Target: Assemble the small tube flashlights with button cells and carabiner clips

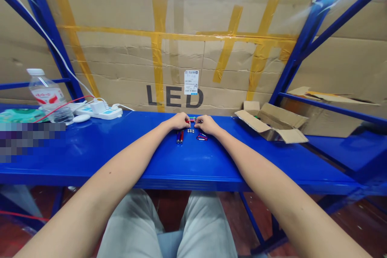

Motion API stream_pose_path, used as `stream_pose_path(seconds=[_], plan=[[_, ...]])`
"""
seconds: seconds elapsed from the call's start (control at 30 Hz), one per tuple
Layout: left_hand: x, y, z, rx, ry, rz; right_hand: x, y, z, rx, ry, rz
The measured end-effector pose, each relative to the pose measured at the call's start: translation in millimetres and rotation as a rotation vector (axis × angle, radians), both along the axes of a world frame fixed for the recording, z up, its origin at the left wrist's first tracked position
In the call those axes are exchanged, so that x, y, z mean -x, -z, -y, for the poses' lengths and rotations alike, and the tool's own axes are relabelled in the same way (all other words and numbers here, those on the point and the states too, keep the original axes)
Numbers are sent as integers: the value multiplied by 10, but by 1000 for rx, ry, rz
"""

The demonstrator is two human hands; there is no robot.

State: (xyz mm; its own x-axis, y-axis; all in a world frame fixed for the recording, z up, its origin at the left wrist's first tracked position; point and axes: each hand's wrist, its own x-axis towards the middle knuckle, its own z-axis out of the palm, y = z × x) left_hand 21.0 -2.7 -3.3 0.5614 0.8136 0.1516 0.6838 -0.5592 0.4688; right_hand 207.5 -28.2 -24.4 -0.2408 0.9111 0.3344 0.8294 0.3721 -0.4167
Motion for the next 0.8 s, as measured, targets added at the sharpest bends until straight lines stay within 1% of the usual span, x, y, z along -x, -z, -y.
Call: stream_pose_path(seconds=[0.17,0.3,0.53,0.67,0.8], plan=[[-3,0,17,-9,1,7,81,10,12,-51,-29,32],[-14,-6,24,-9,-9,6,65,16,23,-50,-52,51],[-39,-7,19,-16,9,-1,55,10,26,-63,-67,61],[-44,-2,18,-30,8,9,37,11,3,-56,-96,26],[-45,1,4,-13,16,27,-20,19,-23,2,-144,-58]])
